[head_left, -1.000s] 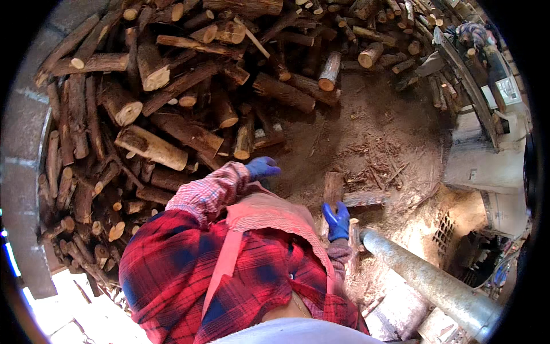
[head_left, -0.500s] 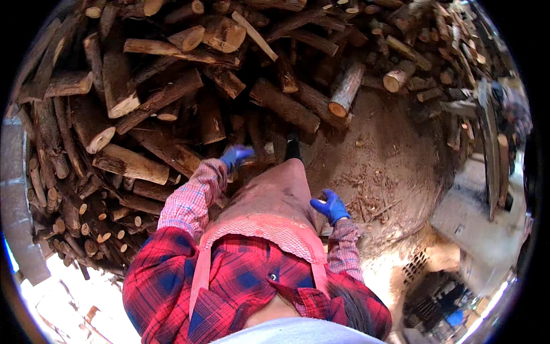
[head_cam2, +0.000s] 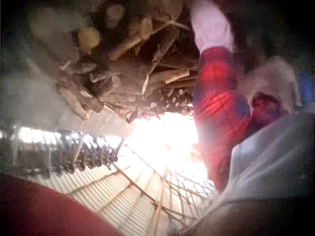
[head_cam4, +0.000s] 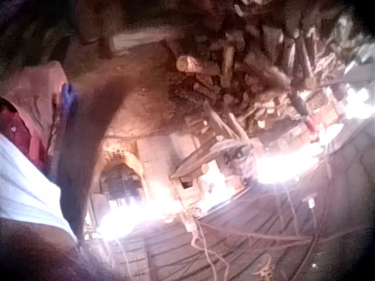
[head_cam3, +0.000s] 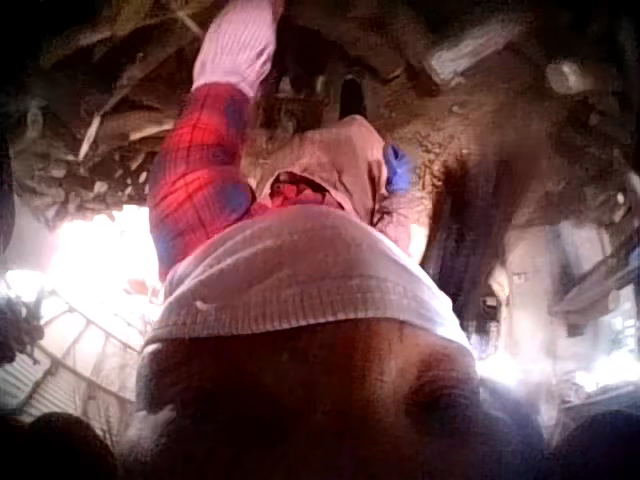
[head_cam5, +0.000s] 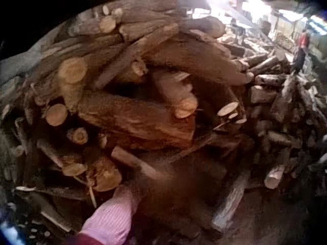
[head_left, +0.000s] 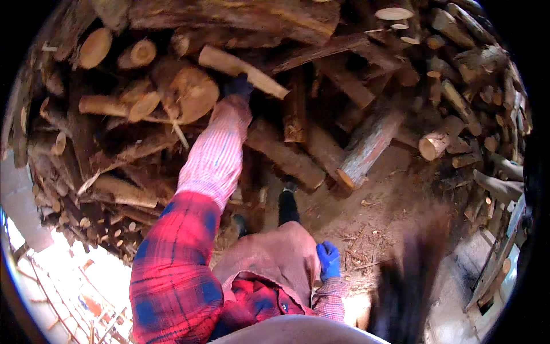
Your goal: The person picks up logs from a pile and places them into a wood processing machine. They operate the machine to cut the logs into smaller pieces and then remove the processed wood. The person repeats this cycle of loading, cutting, and unloading logs.
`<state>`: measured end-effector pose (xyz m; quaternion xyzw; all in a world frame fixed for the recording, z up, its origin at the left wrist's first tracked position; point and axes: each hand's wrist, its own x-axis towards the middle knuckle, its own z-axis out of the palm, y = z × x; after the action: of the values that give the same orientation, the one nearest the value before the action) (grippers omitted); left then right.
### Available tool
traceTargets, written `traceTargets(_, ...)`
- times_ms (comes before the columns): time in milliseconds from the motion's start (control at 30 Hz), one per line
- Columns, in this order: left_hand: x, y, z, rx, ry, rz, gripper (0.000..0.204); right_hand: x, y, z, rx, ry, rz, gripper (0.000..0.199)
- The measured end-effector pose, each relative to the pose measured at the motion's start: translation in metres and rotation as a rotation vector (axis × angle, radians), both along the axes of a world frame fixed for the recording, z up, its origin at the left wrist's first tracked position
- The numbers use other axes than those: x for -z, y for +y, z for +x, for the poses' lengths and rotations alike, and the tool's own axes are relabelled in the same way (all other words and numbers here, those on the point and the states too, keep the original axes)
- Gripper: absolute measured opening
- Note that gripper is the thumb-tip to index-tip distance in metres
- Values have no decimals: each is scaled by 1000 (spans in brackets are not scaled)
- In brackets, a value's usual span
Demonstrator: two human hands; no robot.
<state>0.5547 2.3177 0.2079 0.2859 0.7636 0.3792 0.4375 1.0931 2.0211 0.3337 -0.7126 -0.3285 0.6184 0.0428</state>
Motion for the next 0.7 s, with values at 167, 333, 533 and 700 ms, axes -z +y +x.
traceTargets(167, -47, -95, 141, 493, -232, -80, 26, 34, -29, 2, 81, 91, 75, 26)
traceTargets(333, -294, 45, 254, 1440, -68, 301, 24, 6, 36, -45, -425, -14, 120, 22)
traceTargets(533, -510, 218, 254, 820, 44, 1041, 41, -4, 105, -74, -456, 49, 574, 38)
traceTargets(700, -290, 118, 231, 864, -212, 539, 63, -17, 215, -92, -321, 111, 214, 55)
